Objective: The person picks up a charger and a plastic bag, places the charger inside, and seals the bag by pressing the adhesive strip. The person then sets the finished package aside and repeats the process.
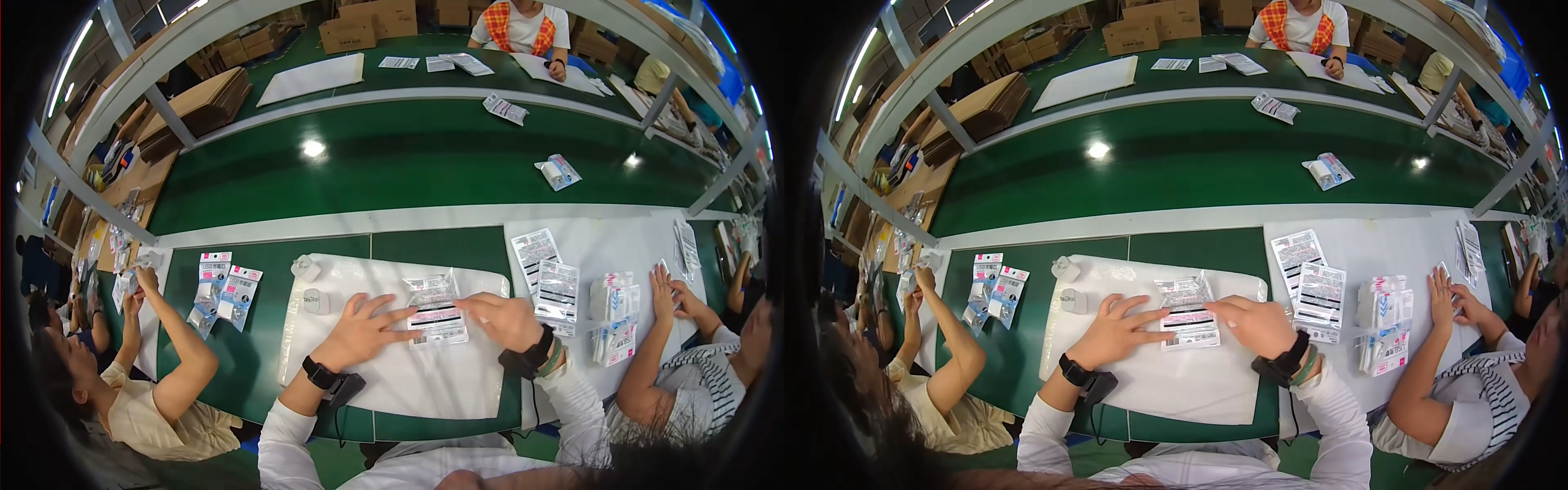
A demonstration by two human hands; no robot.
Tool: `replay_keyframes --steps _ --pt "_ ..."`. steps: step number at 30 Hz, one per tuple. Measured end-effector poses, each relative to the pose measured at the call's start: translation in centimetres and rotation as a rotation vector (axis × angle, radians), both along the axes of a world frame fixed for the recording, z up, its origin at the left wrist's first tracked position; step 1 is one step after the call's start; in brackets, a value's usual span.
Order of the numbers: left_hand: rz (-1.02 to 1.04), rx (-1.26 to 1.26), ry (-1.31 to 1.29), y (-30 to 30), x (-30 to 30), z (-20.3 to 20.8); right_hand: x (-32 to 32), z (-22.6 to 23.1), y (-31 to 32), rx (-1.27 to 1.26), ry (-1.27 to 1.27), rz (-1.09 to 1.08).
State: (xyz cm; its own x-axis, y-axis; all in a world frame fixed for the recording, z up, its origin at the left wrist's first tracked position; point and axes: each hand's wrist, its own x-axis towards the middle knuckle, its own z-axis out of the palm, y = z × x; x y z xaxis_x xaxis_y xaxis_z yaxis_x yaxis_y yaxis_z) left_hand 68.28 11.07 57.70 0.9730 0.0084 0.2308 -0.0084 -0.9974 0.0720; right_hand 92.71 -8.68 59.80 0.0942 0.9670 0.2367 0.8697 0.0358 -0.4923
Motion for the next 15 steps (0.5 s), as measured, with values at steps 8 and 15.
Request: replay_keyframes --steps 8,15 --pt "0.018 -0.054 0.012 -0.1 -0.1 -0.8 -8.4 -1.6 2.8 -0.144 -0.033 0.003" --pt "0.030 -0.019 -0.035 0.0 -0.5 -0.8 -9.4 -1.8 2.7 -0.064 -0.124 -0.023"
